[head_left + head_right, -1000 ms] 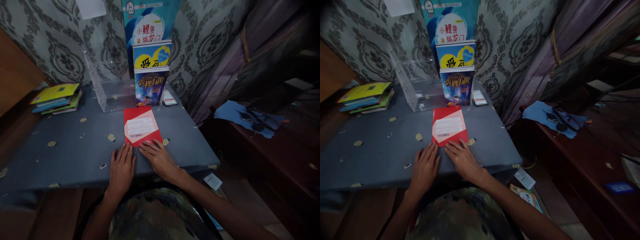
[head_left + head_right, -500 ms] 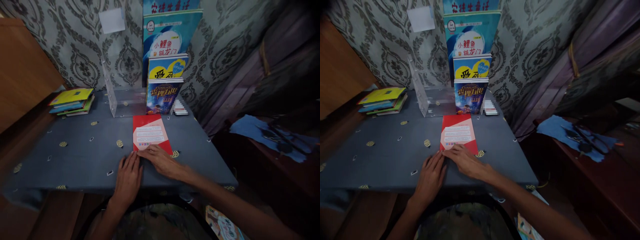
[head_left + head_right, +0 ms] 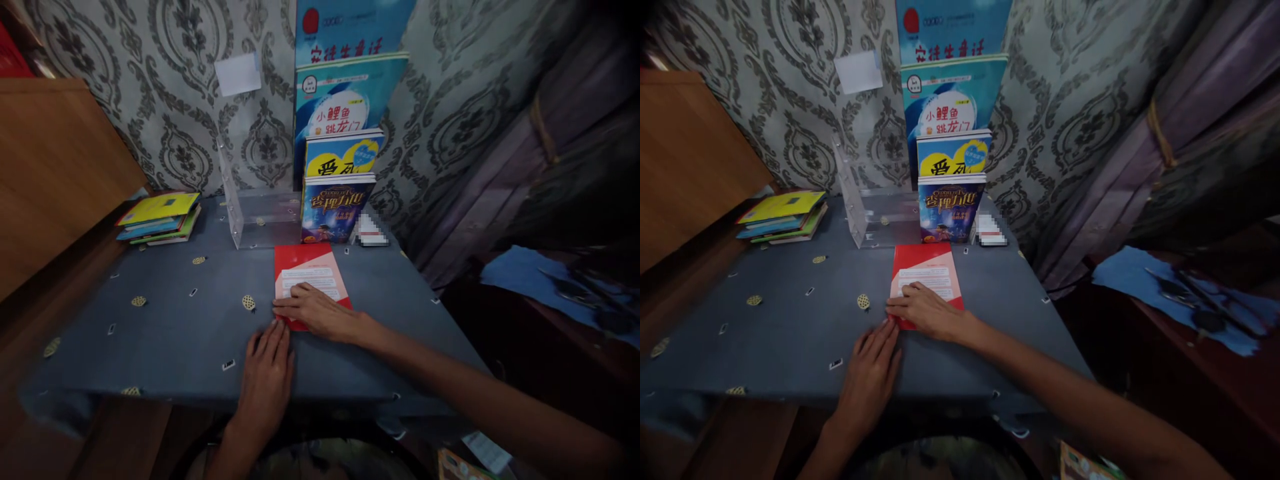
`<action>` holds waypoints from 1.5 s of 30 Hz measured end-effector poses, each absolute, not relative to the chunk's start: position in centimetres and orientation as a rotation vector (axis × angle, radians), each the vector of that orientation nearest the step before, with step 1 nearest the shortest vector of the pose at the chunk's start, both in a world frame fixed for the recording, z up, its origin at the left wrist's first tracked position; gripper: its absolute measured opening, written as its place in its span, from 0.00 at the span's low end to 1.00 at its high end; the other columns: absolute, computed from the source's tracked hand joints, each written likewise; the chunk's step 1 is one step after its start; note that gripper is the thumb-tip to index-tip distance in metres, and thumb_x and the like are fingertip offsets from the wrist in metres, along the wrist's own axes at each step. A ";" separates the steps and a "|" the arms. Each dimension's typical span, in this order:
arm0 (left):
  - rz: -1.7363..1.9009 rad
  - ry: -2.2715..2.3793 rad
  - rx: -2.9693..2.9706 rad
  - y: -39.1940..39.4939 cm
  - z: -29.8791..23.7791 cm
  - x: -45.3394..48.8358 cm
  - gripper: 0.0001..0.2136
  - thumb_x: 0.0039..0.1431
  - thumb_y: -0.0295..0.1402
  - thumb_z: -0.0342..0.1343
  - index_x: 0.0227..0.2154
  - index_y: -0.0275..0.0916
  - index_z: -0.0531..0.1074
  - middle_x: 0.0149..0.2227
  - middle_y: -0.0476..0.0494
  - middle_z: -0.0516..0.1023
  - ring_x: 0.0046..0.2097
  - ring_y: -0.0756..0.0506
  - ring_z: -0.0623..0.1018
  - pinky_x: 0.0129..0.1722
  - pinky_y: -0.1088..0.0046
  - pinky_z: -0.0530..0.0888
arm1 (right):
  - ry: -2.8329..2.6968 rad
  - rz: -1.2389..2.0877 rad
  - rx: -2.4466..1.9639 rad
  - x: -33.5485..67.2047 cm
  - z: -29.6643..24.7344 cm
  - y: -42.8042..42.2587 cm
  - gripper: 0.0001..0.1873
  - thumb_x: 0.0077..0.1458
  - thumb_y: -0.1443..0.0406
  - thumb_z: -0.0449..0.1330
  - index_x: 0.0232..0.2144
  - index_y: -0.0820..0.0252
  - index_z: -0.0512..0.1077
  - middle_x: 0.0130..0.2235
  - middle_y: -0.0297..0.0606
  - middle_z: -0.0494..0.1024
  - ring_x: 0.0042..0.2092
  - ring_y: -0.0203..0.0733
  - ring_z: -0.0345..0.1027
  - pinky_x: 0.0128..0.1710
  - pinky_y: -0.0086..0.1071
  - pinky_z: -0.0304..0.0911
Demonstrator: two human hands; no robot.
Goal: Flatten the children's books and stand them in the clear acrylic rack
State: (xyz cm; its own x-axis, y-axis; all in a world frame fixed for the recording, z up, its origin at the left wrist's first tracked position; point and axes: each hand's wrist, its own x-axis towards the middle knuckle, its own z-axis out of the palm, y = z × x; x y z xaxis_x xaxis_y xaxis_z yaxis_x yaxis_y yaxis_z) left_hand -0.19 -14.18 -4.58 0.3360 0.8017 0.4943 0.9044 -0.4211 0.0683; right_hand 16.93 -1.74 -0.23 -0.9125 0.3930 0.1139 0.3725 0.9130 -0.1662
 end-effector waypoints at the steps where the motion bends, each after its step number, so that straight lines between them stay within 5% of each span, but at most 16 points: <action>1: -0.693 -1.535 -2.381 -14.2 -4.6 -0.2 0.17 0.70 0.28 0.44 0.56 0.32 0.69 0.58 0.33 0.77 0.58 0.39 0.77 0.55 0.55 0.72 | -2.933 0.204 -0.591 16.9 -0.3 -1.1 0.27 0.58 0.75 0.57 0.59 0.60 0.71 0.61 0.41 0.75 0.45 0.48 0.65 0.46 0.42 0.57; 16: -0.753 -1.584 -2.396 -14.2 -5.0 -0.3 0.19 0.70 0.28 0.42 0.59 0.35 0.68 0.58 0.35 0.76 0.58 0.40 0.77 0.55 0.54 0.74 | -2.813 0.088 -0.865 15.9 -1.5 7.7 0.27 0.63 0.74 0.52 0.61 0.54 0.70 0.62 0.40 0.73 0.50 0.49 0.63 0.53 0.45 0.53; 23: -0.693 -1.625 -2.503 -13.2 -4.2 -1.2 0.19 0.71 0.32 0.45 0.61 0.36 0.66 0.60 0.34 0.74 0.59 0.39 0.76 0.53 0.56 0.75 | -2.693 0.068 -1.036 15.4 -1.8 8.1 0.25 0.65 0.75 0.49 0.59 0.60 0.72 0.62 0.44 0.73 0.54 0.50 0.61 0.56 0.45 0.52; 35: -0.524 -1.595 -2.616 -6.6 -2.3 -1.4 0.17 0.71 0.34 0.45 0.58 0.36 0.70 0.59 0.33 0.75 0.59 0.40 0.75 0.57 0.56 0.72 | -2.634 0.122 -1.007 15.7 -2.2 8.2 0.26 0.64 0.75 0.50 0.60 0.53 0.72 0.62 0.42 0.73 0.54 0.50 0.61 0.54 0.46 0.54; 45: -0.457 -1.626 -2.609 2.5 -1.7 -0.9 0.17 0.69 0.30 0.46 0.57 0.34 0.70 0.60 0.32 0.73 0.60 0.38 0.74 0.57 0.56 0.71 | -2.575 0.175 -1.072 15.5 -2.0 8.3 0.25 0.62 0.73 0.53 0.61 0.65 0.69 0.63 0.48 0.71 0.60 0.52 0.59 0.61 0.49 0.52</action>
State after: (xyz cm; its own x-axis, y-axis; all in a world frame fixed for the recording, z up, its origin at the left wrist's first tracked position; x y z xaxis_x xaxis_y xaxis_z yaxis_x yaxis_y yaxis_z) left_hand -0.89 2.54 -1.73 0.4096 0.8731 0.2646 0.8831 -0.4522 0.1252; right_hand 15.45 8.25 -2.05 -0.6549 0.7071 0.2668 0.6644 0.7069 -0.2426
